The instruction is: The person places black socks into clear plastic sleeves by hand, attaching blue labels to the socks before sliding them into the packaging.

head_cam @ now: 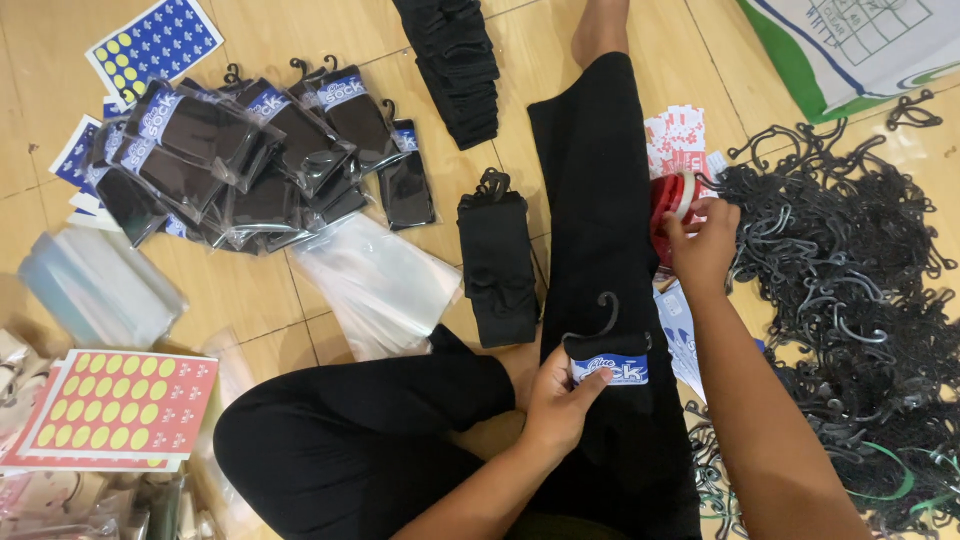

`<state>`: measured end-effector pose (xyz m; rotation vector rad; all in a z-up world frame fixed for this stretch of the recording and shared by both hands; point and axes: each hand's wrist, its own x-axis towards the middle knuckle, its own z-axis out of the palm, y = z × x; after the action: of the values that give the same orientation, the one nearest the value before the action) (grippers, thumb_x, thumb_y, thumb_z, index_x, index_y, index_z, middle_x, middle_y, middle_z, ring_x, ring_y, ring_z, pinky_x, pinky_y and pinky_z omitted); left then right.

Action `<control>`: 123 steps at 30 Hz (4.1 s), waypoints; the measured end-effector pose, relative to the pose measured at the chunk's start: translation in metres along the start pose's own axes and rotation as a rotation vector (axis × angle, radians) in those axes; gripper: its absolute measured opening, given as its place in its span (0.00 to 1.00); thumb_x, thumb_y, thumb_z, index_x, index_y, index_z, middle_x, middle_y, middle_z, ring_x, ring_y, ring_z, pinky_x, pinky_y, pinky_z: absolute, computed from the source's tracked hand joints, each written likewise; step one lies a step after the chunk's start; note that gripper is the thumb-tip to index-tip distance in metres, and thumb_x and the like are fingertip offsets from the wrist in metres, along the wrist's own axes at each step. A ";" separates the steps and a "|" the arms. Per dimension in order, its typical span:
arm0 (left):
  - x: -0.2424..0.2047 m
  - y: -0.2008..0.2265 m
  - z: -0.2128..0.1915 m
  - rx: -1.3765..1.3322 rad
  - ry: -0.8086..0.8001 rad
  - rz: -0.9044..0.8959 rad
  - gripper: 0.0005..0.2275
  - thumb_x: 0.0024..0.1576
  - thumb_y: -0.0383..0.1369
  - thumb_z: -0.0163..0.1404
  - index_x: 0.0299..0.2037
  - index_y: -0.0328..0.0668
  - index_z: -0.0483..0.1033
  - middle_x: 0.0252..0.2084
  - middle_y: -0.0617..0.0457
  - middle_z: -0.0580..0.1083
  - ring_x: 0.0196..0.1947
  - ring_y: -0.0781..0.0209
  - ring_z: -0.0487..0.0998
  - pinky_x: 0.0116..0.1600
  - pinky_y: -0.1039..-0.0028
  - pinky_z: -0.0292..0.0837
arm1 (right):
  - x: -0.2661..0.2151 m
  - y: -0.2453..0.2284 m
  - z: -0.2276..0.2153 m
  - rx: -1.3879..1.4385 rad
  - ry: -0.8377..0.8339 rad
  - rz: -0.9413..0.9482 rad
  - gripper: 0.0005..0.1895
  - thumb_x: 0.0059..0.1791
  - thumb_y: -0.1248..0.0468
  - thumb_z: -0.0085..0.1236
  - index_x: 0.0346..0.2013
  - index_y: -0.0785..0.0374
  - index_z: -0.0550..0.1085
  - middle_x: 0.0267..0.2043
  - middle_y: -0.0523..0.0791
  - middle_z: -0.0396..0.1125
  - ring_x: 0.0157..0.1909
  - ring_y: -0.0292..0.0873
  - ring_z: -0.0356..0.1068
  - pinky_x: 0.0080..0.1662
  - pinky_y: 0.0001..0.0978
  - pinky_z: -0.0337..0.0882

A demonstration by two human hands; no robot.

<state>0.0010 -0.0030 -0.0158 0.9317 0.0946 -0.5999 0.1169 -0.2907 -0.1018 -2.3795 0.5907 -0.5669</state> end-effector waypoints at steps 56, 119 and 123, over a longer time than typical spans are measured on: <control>-0.029 0.042 0.000 0.358 -0.318 0.214 0.11 0.62 0.19 0.54 0.53 0.40 0.72 0.61 0.43 0.77 0.59 0.52 0.82 0.65 0.65 0.77 | -0.014 0.001 0.005 0.187 -0.134 0.438 0.07 0.56 0.68 0.61 0.48 0.58 0.75 0.39 0.45 0.77 0.38 0.40 0.75 0.44 0.31 0.71; 0.062 0.127 -0.233 0.903 0.552 0.393 0.15 0.58 0.27 0.54 0.56 0.38 0.73 0.54 0.46 0.76 0.50 0.53 0.79 0.57 0.65 0.76 | -0.157 0.039 -0.150 0.094 -0.348 0.466 0.19 0.67 0.54 0.35 0.70 0.59 0.55 0.66 0.50 0.52 0.63 0.52 0.53 0.62 0.49 0.55; 0.094 0.111 -0.330 1.149 1.028 -0.196 0.40 0.52 0.55 0.68 0.61 0.27 0.65 0.57 0.37 0.68 0.56 0.38 0.77 0.63 0.55 0.75 | -0.136 0.009 -0.063 0.009 -0.646 0.332 0.18 0.61 0.61 0.54 0.60 0.70 0.72 0.42 0.55 0.71 0.39 0.51 0.69 0.45 0.43 0.70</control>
<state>0.1951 0.2612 -0.1650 2.3110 0.8300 -0.2521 -0.0286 -0.2532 -0.0965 -2.2074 0.6501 0.3362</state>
